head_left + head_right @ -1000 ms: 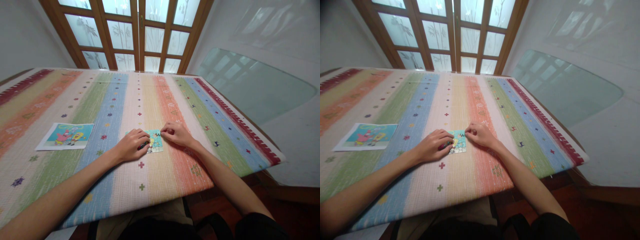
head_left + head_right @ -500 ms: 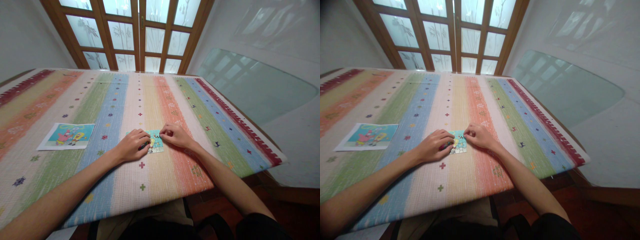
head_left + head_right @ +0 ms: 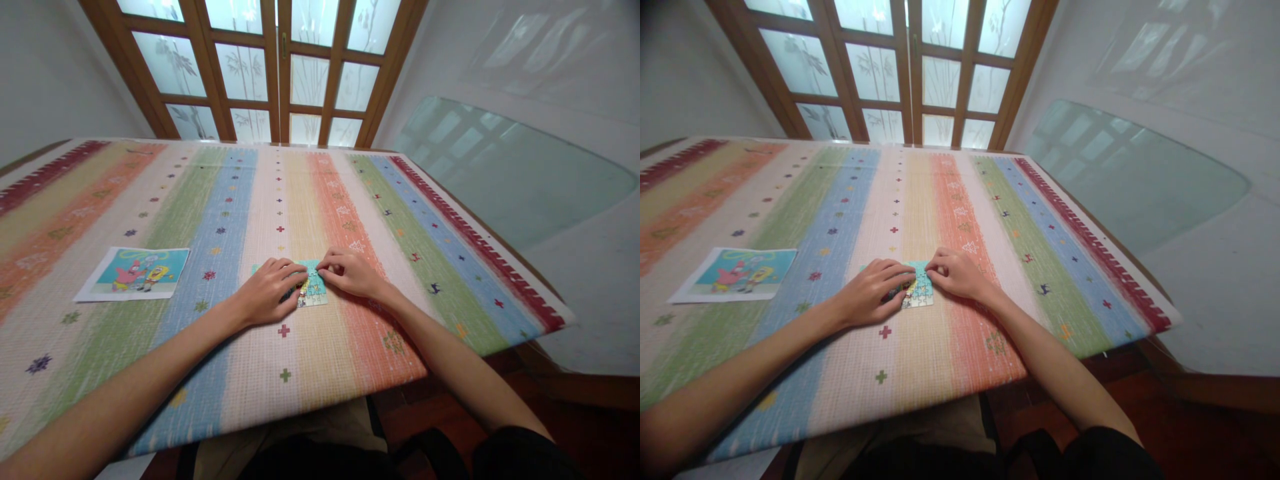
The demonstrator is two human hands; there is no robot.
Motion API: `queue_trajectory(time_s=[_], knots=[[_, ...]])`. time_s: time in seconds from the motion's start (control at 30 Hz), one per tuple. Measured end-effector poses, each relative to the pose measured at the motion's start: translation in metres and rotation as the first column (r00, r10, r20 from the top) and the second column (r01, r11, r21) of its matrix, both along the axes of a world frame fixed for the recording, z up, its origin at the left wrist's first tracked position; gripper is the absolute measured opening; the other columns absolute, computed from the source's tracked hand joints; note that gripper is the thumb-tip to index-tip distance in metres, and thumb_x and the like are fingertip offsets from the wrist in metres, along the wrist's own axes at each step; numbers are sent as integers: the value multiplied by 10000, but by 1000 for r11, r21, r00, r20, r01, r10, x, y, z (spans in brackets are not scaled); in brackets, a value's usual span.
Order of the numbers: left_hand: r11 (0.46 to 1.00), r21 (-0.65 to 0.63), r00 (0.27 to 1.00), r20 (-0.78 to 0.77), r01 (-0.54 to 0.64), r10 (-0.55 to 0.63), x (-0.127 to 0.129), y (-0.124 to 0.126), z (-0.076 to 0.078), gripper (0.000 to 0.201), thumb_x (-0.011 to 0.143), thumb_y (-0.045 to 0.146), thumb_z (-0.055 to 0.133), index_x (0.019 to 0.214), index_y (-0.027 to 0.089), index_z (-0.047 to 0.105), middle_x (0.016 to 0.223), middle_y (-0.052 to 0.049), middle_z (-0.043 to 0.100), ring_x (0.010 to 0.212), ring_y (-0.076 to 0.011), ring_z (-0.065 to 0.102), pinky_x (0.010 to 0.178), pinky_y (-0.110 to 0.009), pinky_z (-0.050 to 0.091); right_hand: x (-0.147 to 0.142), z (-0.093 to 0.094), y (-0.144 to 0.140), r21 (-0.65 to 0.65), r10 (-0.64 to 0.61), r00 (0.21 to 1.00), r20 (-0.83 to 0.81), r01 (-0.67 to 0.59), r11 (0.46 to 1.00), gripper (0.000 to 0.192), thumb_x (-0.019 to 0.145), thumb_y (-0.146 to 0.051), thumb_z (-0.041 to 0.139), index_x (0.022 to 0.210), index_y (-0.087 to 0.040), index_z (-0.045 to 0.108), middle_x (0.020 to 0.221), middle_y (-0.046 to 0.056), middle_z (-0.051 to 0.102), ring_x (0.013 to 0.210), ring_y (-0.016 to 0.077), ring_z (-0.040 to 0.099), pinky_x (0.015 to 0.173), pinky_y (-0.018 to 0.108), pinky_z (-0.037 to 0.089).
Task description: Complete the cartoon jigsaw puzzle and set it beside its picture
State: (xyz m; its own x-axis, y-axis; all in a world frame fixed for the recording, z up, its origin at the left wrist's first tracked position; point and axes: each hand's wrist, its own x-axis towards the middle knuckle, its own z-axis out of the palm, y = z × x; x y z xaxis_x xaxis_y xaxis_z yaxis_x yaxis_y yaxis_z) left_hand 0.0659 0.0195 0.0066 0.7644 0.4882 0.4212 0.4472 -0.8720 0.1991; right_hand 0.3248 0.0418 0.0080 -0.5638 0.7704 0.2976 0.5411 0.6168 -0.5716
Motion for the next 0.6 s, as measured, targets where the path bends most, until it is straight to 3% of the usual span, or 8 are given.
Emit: queue_trajectory(time_s=[0.17, 0.6], knots=[[1000, 3, 999, -51, 16, -16, -1, 0, -2, 370, 1014, 216, 458, 1325, 155, 649, 1396, -110, 689, 1206, -312, 595, 983, -486, 471, 3, 0, -1, 46, 28, 1000, 10, -29, 999, 149, 941, -139, 627, 937, -164, 774, 884, 45, 637, 700, 139, 546, 680, 273, 419], [1000, -15, 997, -72, 17, -18, -2, 1, -3, 413, 1003, 204, 444, 1359, 167, 650, 1404, -139, 675, 1224, -337, 585, 984, -526, 477, 2, -1, -2, 93, 57, 996, 75, -64, 994, 184, 941, -154, 597, 964, -179, 777, 899, 55, 631, 723, 157, 541, 687, 281, 402]])
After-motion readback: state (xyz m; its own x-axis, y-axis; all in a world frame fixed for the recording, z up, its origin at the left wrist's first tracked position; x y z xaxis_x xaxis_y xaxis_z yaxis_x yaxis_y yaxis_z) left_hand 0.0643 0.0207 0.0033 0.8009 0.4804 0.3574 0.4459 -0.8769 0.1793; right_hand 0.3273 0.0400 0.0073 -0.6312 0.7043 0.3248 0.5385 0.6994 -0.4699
